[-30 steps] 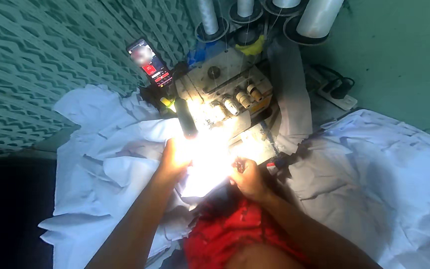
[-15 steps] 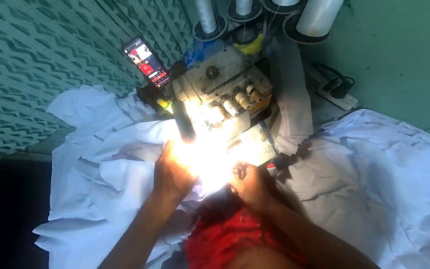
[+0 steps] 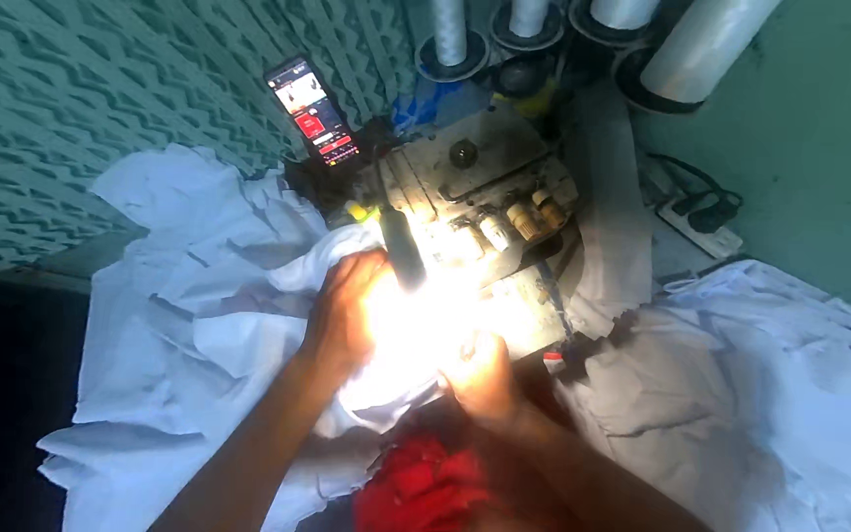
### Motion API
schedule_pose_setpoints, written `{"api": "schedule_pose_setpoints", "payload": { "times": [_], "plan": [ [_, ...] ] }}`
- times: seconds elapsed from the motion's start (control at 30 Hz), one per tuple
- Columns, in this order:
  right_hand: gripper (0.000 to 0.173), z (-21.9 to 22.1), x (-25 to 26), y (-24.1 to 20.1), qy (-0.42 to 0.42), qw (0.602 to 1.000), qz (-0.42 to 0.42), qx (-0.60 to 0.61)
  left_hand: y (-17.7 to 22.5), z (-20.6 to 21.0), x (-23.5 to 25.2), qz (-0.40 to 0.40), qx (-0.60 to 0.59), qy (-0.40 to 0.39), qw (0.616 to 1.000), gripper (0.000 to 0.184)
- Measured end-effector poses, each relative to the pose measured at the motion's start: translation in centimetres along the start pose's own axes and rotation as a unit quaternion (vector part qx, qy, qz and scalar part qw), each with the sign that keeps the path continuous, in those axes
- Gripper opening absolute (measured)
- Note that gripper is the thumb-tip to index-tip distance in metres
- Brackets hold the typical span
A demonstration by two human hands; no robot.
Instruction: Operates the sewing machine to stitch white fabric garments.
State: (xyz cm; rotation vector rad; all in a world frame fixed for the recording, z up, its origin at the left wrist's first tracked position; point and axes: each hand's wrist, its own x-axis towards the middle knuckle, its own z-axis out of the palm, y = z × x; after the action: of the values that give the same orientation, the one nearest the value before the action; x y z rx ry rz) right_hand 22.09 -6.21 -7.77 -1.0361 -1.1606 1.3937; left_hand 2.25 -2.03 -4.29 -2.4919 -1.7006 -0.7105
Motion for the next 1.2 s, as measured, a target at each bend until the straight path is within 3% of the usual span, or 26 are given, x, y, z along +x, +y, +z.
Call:
{"api": "schedule_pose_setpoints", "payload": {
  "times": [0.07,0.17,0.3,0.4,0.53,0.57,0.67,0.77,1.0,1.2],
  "plan": [
    [0.012,0.8,0.6,-0.4,-0.007,0.999,-0.026,0.019,-0.6,-1.2,1.7,-0.028,0.005,0.003,1.000,0.026],
    [0.013,1.1,0.6,-0.9,-0.009,0.998,-0.022,0.050,-1.6,-2.5,3.6,-0.119,0.022,-0.078,0.990,0.032],
    [0.013,-0.4,-0.7,-0.5,0.008,1.000,-0.010,-0.025,-3.4,-4.3,2.6,-0.107,-0.048,-0.094,0.989,0.014],
    [0.020,-2.1,-1.4,-0.1,0.028,0.985,-0.091,-0.145,-2.3,-6.9,-0.1,-0.120,-0.124,-0.073,0.982,0.014],
    [0.051,-3.4,-1.2,-1.2,-0.034,0.938,-0.211,-0.273,0.2,-8.5,-4.4,-0.159,-0.134,-0.044,0.977,0.020],
    [0.052,-3.2,-1.1,-1.6,-0.044,0.927,-0.232,-0.292,0.6,-8.5,-5.4,-0.157,-0.119,-0.026,0.980,0.022],
    [0.037,-1.9,-1.0,-2.5,-0.067,0.902,-0.254,-0.343,1.4,-8.5,-7.3,-0.132,-0.022,0.020,0.991,0.026],
    [0.038,-0.2,-0.3,-2.1,-0.065,0.877,-0.307,-0.363,2.1,-8.7,-8.5,-0.124,0.030,0.030,0.991,0.027],
    [0.028,2.0,2.1,-1.7,-0.113,0.841,-0.406,-0.341,3.0,-9.5,-9.4,-0.191,-0.102,0.038,0.976,0.021],
    [0.022,2.7,3.0,-1.4,-0.119,0.821,-0.439,-0.345,3.4,-9.4,-9.2,-0.192,-0.106,0.043,0.975,0.018]
  ]
}}
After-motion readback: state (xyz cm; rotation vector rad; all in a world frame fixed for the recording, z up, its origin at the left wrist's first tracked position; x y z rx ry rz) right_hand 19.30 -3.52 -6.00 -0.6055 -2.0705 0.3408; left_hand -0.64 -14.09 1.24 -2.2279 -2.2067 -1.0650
